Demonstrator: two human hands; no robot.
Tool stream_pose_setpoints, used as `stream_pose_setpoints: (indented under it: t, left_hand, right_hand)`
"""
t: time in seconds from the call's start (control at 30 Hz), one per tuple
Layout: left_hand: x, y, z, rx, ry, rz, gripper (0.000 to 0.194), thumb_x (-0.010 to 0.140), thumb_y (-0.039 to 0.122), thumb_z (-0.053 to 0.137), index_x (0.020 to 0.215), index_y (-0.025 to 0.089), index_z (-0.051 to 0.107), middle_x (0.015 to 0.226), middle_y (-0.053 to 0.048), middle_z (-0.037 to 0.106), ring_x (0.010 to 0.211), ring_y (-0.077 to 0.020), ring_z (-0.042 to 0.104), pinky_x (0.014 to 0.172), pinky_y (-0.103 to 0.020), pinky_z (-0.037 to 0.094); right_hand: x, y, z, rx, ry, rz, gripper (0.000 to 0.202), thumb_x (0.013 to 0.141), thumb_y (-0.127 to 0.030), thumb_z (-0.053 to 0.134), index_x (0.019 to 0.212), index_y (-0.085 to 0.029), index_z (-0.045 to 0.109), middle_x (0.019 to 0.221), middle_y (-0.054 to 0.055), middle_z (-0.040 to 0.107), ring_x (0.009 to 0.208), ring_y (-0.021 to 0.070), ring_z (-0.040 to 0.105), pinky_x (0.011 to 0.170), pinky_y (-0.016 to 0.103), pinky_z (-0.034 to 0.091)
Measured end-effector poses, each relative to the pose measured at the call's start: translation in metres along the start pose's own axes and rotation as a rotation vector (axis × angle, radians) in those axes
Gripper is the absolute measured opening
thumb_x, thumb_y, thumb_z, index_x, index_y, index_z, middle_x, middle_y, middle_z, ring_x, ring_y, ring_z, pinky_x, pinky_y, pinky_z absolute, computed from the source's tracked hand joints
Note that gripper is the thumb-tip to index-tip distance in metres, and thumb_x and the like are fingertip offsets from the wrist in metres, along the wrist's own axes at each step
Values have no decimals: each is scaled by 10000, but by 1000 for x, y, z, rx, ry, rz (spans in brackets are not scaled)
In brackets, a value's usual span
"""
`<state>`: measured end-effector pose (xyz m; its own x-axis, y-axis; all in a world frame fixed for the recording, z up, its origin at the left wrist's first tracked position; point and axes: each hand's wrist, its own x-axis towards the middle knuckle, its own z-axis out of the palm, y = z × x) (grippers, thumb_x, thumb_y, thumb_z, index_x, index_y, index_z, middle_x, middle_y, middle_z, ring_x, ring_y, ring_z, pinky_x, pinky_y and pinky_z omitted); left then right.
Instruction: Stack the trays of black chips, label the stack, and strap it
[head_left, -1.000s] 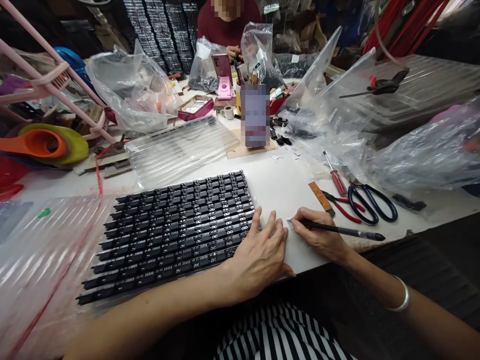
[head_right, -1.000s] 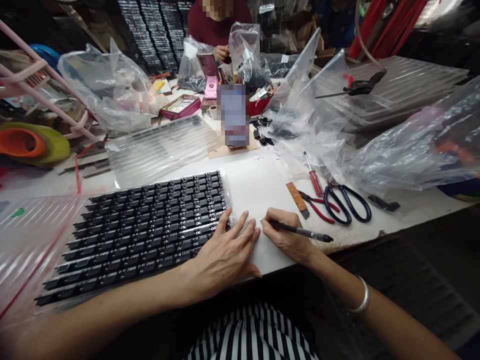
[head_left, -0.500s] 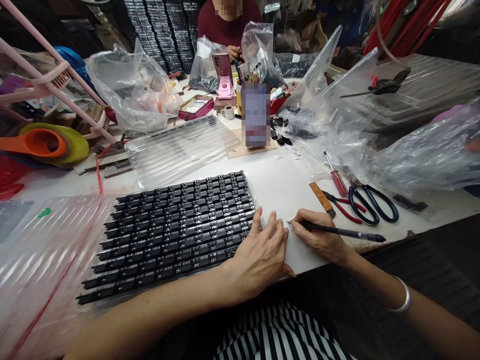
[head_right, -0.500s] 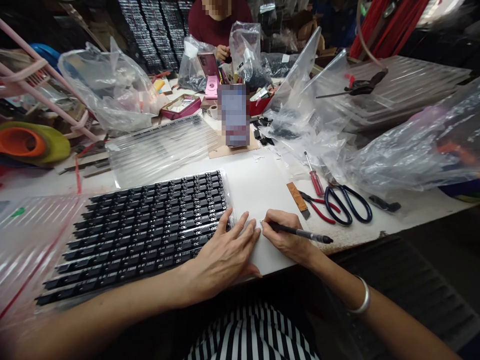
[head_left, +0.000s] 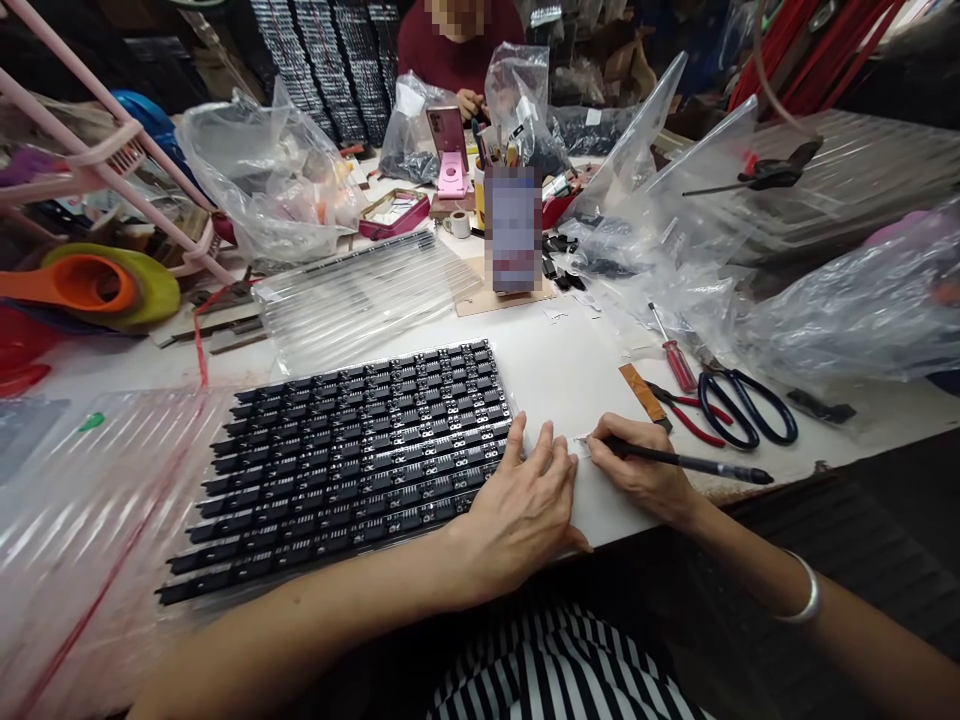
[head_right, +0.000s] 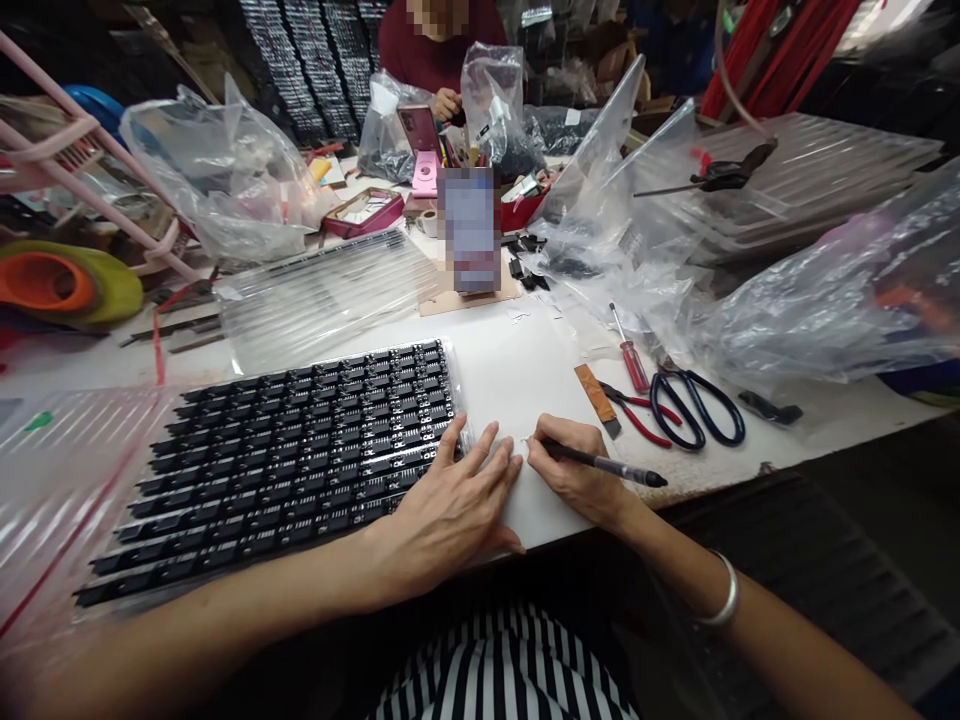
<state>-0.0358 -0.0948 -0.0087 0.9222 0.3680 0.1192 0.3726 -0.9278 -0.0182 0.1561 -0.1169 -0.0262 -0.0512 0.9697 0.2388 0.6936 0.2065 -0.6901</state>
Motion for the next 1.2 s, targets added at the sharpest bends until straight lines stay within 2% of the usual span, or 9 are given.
stream_pose_setpoints:
  t: [0.77,0.87,0.93,1.07,1.13,1.2]
  left_hand:
    - [1,1,0,-6,-7,-9,762,891,618,322,1288,-8,499,1283,-228,554,1289,-393,417,1083,-603,215]
    - [1,1,0,-5,-7,-10,764,884,622,340,1297,-3,489,1288,-226,547,1297,-388,407,1090,-600,201]
    - [1,0,0,-2,-13,-9,761,877,626,352,1291,4,495,1292,-222,544,1299,-384,405,1092,-599,197]
    - [1,0,-2,-4,-18,-5,747,875,636,333,1262,27,526,1279,-213,558,1292,-375,419,1087,-598,213]
    - [0,-1,-2,-5,-15,-7,747,879,638,313,1259,32,528,1276,-208,564,1289,-370,426,1084,-595,223]
    - [0,-1,-2,0,-13,-6,747,882,636,302,1264,34,526,1281,-203,565,1290,-368,428,1084,-589,230]
  right_hand:
    - [0,-2,0,-6,3,-34,218,791,-135,509,594,-192,434,530,-48,448,491,70,400,498,229,333]
    - [2,-2,-2,17,-1,2,220,780,-147,515,585,-195,426,519,-51,429,482,72,383,487,238,319]
    - [4,-2,-6,94,-3,78,209,792,-175,525,600,-196,446,533,-48,443,498,78,403,492,235,333]
    - [5,2,-15,317,23,244,100,817,-275,572,759,-196,547,630,-26,541,547,100,485,506,236,397]
    - [3,3,-16,331,20,236,95,807,-281,589,841,-195,569,710,-3,591,598,117,532,540,247,437]
    - [-1,3,-15,267,22,198,71,806,-257,581,842,-196,572,730,5,604,631,125,549,568,253,449]
